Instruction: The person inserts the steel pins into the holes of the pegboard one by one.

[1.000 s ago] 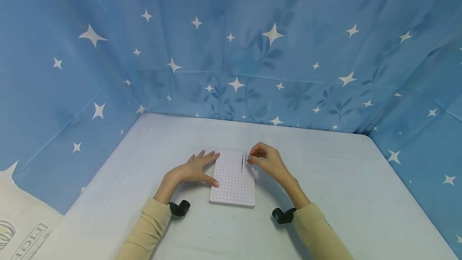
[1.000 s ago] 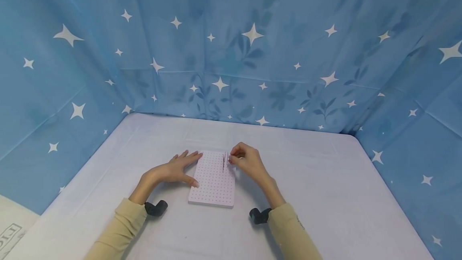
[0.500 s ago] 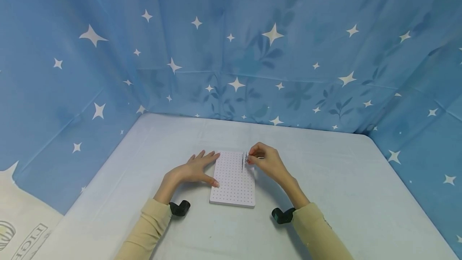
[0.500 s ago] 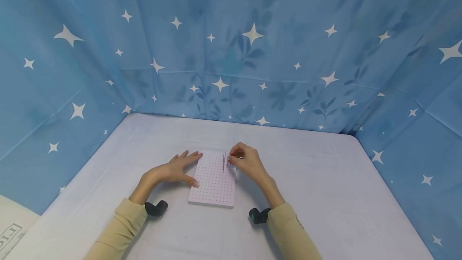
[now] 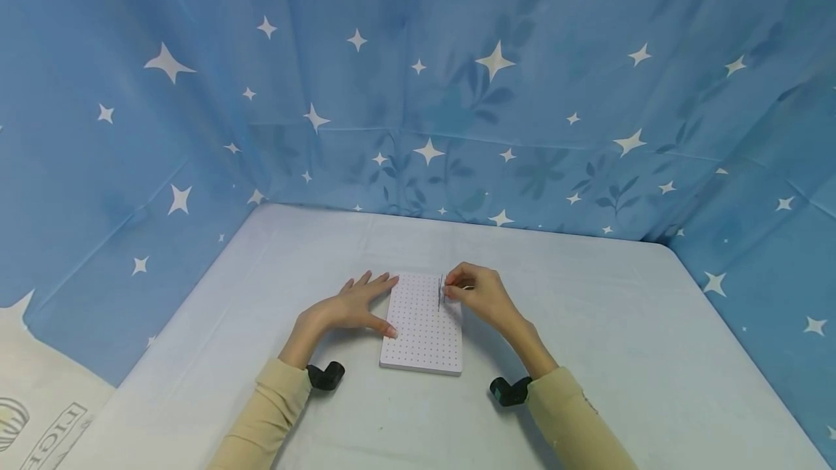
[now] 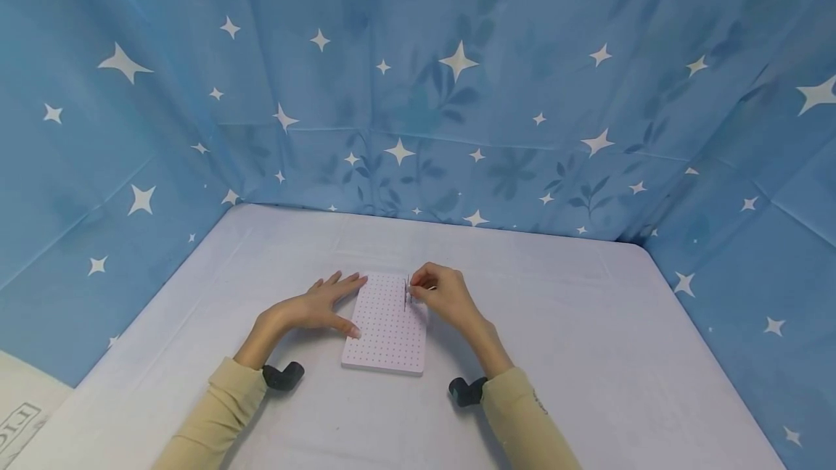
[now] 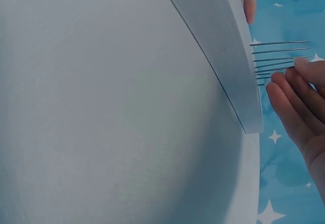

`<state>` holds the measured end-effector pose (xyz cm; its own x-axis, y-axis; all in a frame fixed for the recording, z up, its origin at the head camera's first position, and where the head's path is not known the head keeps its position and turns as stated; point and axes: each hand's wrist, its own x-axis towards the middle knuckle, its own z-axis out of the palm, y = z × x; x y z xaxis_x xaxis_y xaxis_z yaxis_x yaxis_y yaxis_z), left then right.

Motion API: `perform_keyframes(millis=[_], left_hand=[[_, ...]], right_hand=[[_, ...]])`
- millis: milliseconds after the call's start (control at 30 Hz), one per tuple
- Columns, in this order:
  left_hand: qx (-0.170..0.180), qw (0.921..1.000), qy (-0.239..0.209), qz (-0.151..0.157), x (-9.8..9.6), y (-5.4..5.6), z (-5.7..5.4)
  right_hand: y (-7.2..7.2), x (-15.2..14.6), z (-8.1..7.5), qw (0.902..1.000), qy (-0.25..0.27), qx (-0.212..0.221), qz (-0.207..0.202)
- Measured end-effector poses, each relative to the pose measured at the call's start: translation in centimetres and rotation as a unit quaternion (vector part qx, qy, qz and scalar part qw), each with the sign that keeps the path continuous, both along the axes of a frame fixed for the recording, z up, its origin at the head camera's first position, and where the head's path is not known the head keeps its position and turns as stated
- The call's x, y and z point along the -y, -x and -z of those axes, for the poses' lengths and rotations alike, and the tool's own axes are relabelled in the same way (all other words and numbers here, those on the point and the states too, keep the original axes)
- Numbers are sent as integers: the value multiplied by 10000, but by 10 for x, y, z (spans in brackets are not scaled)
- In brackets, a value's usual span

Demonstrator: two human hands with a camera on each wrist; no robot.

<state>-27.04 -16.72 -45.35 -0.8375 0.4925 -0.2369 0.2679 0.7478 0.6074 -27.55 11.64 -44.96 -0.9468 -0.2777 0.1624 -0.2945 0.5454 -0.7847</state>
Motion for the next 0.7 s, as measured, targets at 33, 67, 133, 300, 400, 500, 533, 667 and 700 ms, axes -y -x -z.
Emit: perform_keyframes(millis=[33, 67, 133, 300, 400, 500, 533, 667, 700], left_hand=[[-8, 10000, 8, 0, 0, 0, 0], [-12, 10000, 12, 1, 0, 0, 0], [-18, 10000, 13, 7, 0, 0, 0], [-26, 10000, -12, 26, 0, 0, 0], [-35, 10000, -4, 34, 1, 0, -1], [-53, 10000, 6, 45, 0, 0, -1], [-53, 10000, 6, 47, 0, 0, -1], [-46, 10000, -13, 41, 1, 0, 0], [-41, 10000, -15, 37, 1, 0, 0]], right_hand=[[0, 0, 0, 10000, -21, -16, 7], [0, 0, 1, 10000, -42, -22, 20], [0, 0, 1, 9999, -88, -37, 48], [0, -1, 1, 9998, -183, -22, 122], [-1, -1, 1, 9997, -206, -54, 106], [-1, -1, 1, 9997, -225, -76, 85], [-1, -1, 1, 9996, -248, -72, 84], [-1, -2, 2, 9993, -357, -4, 138], [-1, -3, 2, 9991, -394, 6, 158]])
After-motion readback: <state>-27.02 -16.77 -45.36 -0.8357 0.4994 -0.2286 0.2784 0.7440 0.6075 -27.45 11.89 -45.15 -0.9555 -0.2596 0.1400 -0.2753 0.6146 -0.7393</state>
